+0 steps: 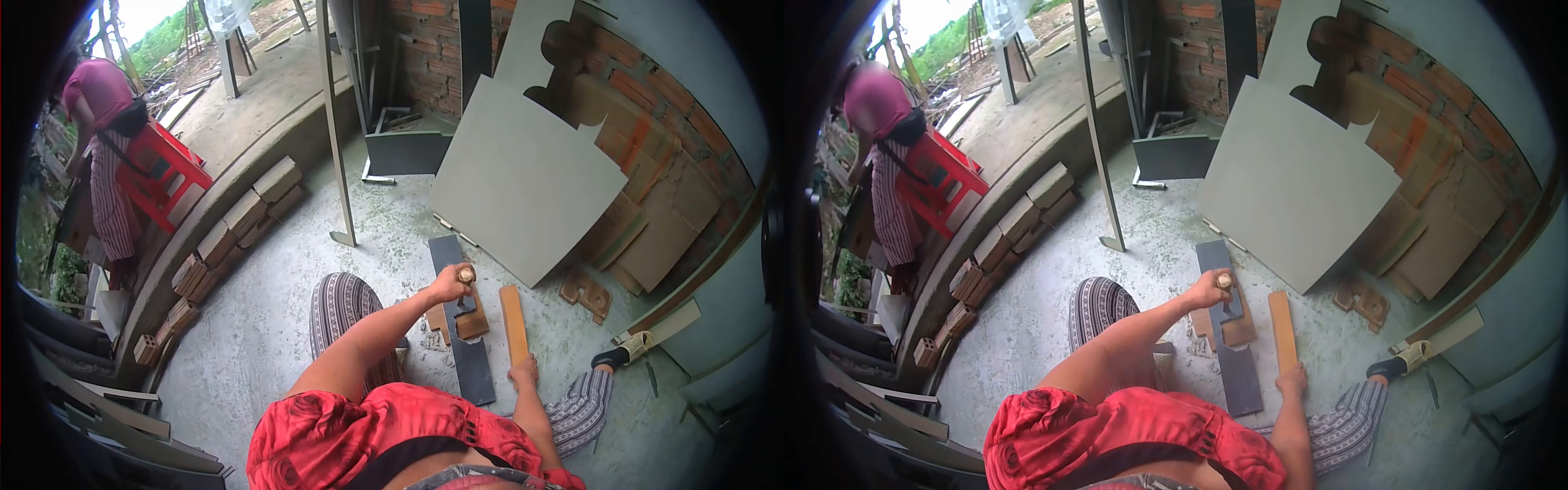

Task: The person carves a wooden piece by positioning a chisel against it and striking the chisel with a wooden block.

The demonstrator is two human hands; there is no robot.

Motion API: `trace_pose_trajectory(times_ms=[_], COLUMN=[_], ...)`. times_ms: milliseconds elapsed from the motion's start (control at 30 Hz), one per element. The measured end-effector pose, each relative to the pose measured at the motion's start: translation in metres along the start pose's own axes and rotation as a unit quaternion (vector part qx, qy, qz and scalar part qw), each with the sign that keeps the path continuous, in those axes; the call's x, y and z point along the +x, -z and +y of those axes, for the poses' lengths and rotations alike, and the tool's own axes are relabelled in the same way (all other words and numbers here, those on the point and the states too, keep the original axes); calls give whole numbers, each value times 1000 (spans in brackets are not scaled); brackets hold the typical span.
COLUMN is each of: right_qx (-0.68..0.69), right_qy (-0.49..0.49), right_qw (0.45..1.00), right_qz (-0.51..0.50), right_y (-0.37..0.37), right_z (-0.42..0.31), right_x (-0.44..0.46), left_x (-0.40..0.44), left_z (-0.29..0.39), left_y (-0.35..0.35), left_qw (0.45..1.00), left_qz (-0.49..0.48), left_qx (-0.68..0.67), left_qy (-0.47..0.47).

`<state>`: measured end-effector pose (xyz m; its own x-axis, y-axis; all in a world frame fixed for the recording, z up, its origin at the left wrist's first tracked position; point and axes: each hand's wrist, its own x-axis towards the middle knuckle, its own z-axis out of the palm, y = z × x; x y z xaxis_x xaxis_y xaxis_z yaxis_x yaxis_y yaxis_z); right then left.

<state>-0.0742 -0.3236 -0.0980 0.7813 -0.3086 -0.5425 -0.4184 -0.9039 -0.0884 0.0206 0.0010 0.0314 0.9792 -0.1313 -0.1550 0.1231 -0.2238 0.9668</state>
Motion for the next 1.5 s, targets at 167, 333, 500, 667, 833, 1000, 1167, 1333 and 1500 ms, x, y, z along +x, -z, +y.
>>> trace_pose_trajectory(times_ms=[167, 333, 500, 667, 833, 1000, 1167, 1333, 1500], right_qx=[161, 384, 515, 474, 296, 202, 378, 267, 216], right_qy=[24, 105, 215, 412, 440, 368, 452, 425, 382], right_qw=[986, 917, 829, 767, 820, 900, 792, 847, 891], right_qz=[-29, -14, -26, 133, 217, 116, 160, 176, 118], right_y=[11, 36, 106, 175, 169, 162, 186, 161, 161], right_z=[0, -17, -61, -100, -90, -79, -93, -82, -78], right_x=[-2, -21, -75, -153, -163, -163, -186, -162, -157], left_x=[0, 5, 4, 3, -2, 1, 3, 5, 7], left_z=[-2, -12, -14, -17, -3, -7, -11, -15, -26], left_y=[1, 1, -1, -8, -11, -9, -12, -12, -14], left_qw=[999, 999, 998, 999, 998, 995, 998, 998, 996], left_qz=[-26, -27, -29, -30, -53, -71, -41, -52, -61], left_qx=[11, -24, -8, 19, -12, -75, -8, -8, -58], left_qy=[-25, -32, -46, -37, -17, 2, -49, -44, -22])
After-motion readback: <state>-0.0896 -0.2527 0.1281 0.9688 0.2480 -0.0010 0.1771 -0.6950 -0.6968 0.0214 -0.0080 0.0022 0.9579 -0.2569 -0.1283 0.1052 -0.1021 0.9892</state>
